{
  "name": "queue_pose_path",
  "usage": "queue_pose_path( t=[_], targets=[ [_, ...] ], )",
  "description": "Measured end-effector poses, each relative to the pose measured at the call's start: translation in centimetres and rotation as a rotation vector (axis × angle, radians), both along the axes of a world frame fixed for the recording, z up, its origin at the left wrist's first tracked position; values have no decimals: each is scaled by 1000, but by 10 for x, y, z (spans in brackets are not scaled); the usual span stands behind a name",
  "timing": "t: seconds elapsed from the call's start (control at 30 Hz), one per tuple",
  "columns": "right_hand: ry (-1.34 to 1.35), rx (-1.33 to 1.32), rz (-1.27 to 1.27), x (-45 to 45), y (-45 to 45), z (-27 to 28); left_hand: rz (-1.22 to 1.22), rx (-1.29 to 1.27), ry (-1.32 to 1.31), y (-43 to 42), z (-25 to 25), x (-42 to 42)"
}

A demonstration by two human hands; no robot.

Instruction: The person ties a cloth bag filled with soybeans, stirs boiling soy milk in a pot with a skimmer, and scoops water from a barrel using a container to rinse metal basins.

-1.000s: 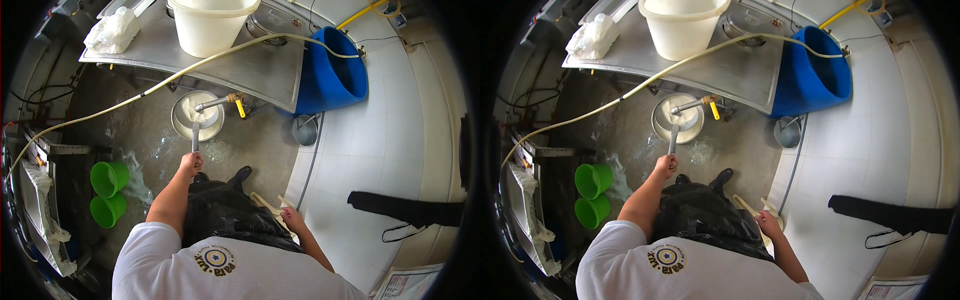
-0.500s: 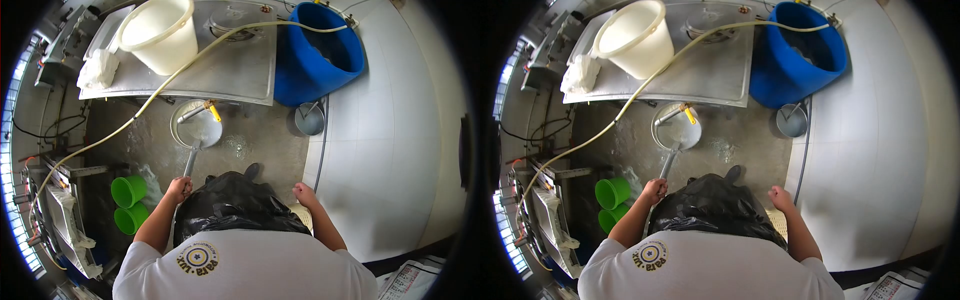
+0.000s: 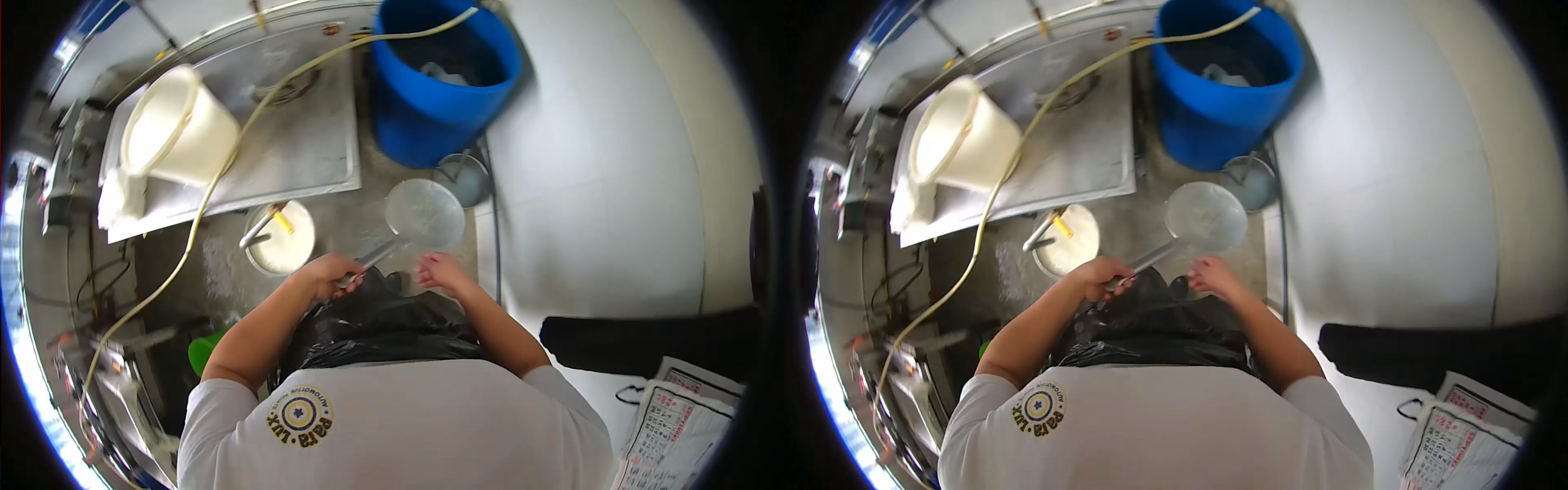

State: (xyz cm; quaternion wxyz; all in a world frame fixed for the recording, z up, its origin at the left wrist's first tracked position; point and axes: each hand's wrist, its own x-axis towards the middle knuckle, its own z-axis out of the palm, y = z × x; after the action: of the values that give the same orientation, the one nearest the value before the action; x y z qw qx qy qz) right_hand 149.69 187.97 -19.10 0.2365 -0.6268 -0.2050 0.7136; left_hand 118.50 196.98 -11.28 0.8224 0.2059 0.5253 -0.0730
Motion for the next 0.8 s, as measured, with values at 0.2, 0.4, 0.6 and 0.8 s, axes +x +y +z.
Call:
queue_pose_path(
  t=[0.2,0.4,0.6,0.8],
  targets=[
    [403,94,-550,27,63,-6,-476,58,-272,61,47,126],
    [-208,-26,-514,183,123,-21,-427,659,-168,142,86,98],
    [-1077,77,724,292,240,6,-250,717,13,221,83,58],
    [-1466,358,510,281,393,156,-117,955,116,265,102,39]
  ],
)
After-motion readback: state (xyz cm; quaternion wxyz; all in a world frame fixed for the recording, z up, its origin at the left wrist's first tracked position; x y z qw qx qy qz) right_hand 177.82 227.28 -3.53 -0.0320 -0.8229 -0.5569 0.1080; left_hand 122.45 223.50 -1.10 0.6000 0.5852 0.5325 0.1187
